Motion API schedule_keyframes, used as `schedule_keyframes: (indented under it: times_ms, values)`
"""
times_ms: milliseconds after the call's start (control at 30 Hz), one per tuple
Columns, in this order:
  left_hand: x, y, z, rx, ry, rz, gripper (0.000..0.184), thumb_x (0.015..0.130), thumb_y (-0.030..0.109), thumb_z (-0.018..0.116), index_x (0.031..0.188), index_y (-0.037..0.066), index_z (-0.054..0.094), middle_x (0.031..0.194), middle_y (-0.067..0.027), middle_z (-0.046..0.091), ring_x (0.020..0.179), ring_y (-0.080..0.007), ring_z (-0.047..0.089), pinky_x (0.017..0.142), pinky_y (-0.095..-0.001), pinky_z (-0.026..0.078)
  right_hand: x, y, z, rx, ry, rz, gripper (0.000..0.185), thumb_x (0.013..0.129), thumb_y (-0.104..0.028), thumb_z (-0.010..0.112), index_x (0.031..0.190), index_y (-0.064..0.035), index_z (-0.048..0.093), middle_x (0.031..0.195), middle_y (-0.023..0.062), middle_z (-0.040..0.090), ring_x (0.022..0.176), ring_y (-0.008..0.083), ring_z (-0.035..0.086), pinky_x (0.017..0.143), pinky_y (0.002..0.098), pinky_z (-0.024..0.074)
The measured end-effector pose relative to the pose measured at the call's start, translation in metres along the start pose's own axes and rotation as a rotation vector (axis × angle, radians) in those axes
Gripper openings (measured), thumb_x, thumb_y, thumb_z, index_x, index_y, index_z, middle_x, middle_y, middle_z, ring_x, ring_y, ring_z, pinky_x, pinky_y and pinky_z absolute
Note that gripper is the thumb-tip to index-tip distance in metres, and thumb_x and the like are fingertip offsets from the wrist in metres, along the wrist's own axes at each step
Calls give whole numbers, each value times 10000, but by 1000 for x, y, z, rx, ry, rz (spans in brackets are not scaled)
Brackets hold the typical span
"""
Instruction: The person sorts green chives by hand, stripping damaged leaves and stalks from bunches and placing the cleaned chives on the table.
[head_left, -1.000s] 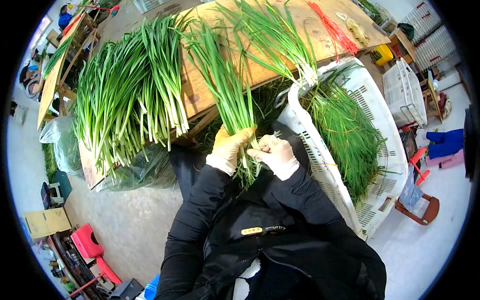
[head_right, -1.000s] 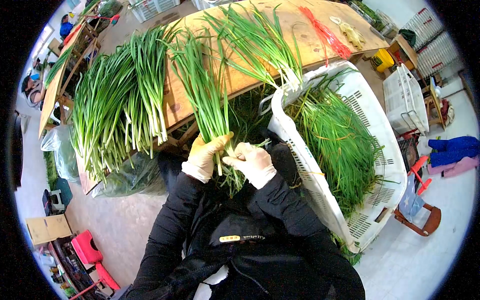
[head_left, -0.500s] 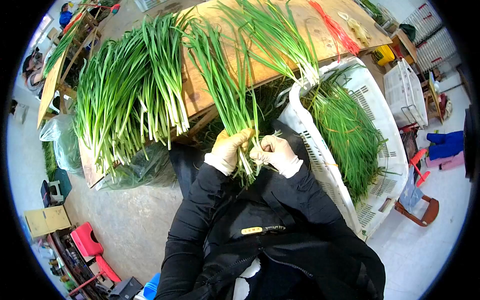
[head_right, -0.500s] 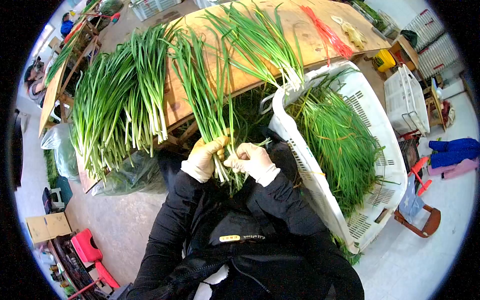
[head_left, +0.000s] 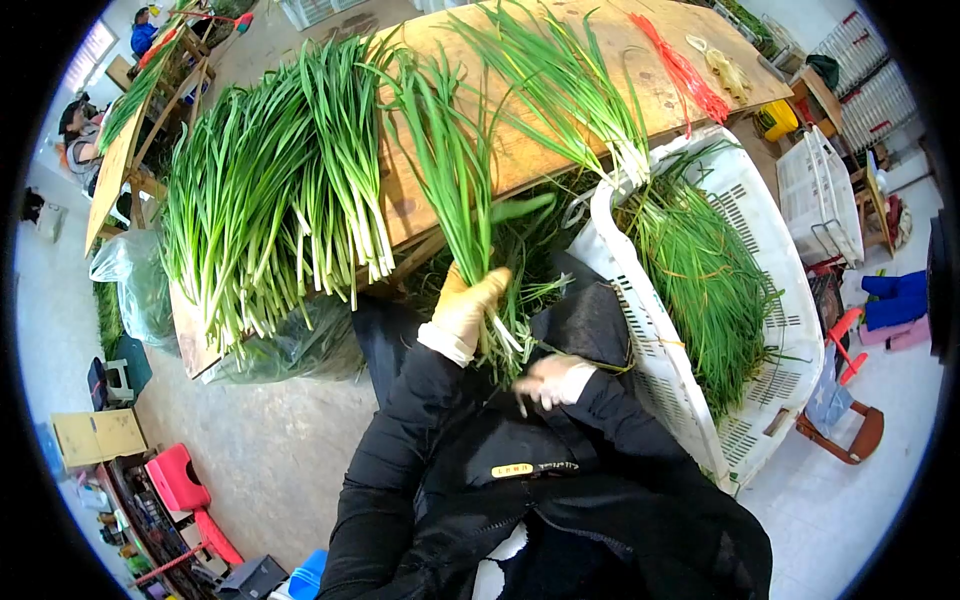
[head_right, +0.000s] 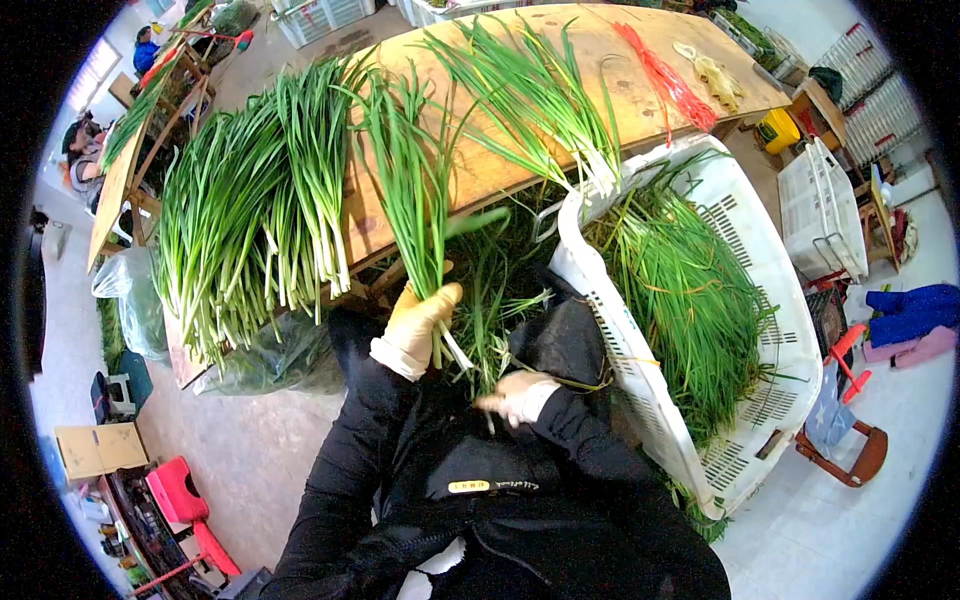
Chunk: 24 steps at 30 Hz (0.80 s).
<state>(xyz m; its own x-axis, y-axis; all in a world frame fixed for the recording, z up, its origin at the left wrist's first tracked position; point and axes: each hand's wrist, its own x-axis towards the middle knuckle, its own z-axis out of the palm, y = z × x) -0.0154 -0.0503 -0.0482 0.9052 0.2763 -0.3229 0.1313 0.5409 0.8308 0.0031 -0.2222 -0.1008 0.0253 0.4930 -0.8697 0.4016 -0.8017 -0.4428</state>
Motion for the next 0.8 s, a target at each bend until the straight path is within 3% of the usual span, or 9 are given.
schedule_keyframes:
  times_ms: [100, 133, 200, 267, 333, 467, 533, 667, 800]
  values:
    - [1, -25, -14, 206, -121, 86, 446, 728, 16, 620, 1094, 65, 369, 828, -36, 548, 738, -126, 529, 678, -239, 453, -5, 24, -27, 257, 744, -147, 461, 847, -446, 392, 1020, -35, 507, 735, 55, 596, 642, 135, 559, 580, 263, 449]
    - [-1, -31, -18, 303, -133, 119, 448, 736, 13, 610, 1093, 71, 347, 833, -44, 549, 744, -132, 531, 682, -244, 455, -23, 18, -46, 592, 848, -220, 499, 838, -465, 418, 1065, -25, 480, 795, 61, 596, 691, 137, 567, 586, 266, 451]
    - [-12, -25, -18, 198, -309, -78, 373, 788, 9, 532, 1117, 56, 361, 888, -100, 574, 774, -143, 554, 701, -244, 458, -22, 17, -61, 859, 828, -582, 597, 800, -500, 474, 1163, -30, 409, 898, 62, 574, 786, 156, 559, 639, 284, 456]
    - [-27, -14, -16, -16, -566, -467, 350, 819, 61, 513, 1148, 28, 395, 912, -110, 583, 785, -146, 565, 694, -239, 457, 0, 11, -70, 1270, 227, -1031, 608, 773, -415, 567, 1208, -38, 371, 960, 78, 545, 832, 185, 555, 763, 345, 446]
    - [-45, -13, -16, -51, -672, -618, 351, 836, 123, 498, 1160, 8, 426, 920, -100, 587, 771, -144, 570, 686, -226, 451, -32, -25, -83, 1339, 100, -1013, 552, 771, -344, 592, 1176, -27, 391, 974, 96, 536, 807, 184, 558, 742, 345, 461]
    - [-64, -28, -45, 87, -728, -562, 342, 843, 120, 463, 1154, -19, 436, 873, -75, 574, 760, -122, 503, 703, -211, 380, -75, -28, -161, 1716, 235, -1201, 394, 796, -198, 561, 1104, 22, 453, 866, 98, 577, 749, 180, 562, 697, 291, 479]
    - [-72, -28, -64, 118, -671, -542, 343, 838, 99, 457, 1153, -36, 434, 880, -85, 571, 763, -128, 496, 701, -215, 372, -109, -2, -201, 1542, 569, -1348, 327, 816, -131, 515, 1090, 42, 466, 802, 85, 582, 720, 177, 566, 687, 280, 482]
    - [-80, -24, -90, -26, -440, -549, 393, 801, 101, 527, 1155, -42, 436, 881, -95, 592, 698, -137, 517, 675, -221, 407, -197, 20, -206, 1394, 601, -1619, 318, 851, -123, 459, 1106, 67, 446, 661, 19, 521, 549, 83, 473, 548, 217, 439]
    - [-65, -1, -65, -130, -577, -469, 481, 814, 153, 518, 1216, -48, 348, 997, -135, 579, 832, -159, 575, 751, -238, 451, -205, -6, -140, 810, 1391, -1367, 396, 870, -257, 426, 1067, 82, 481, 593, -28, 483, 468, 33, 399, 417, 157, 314]
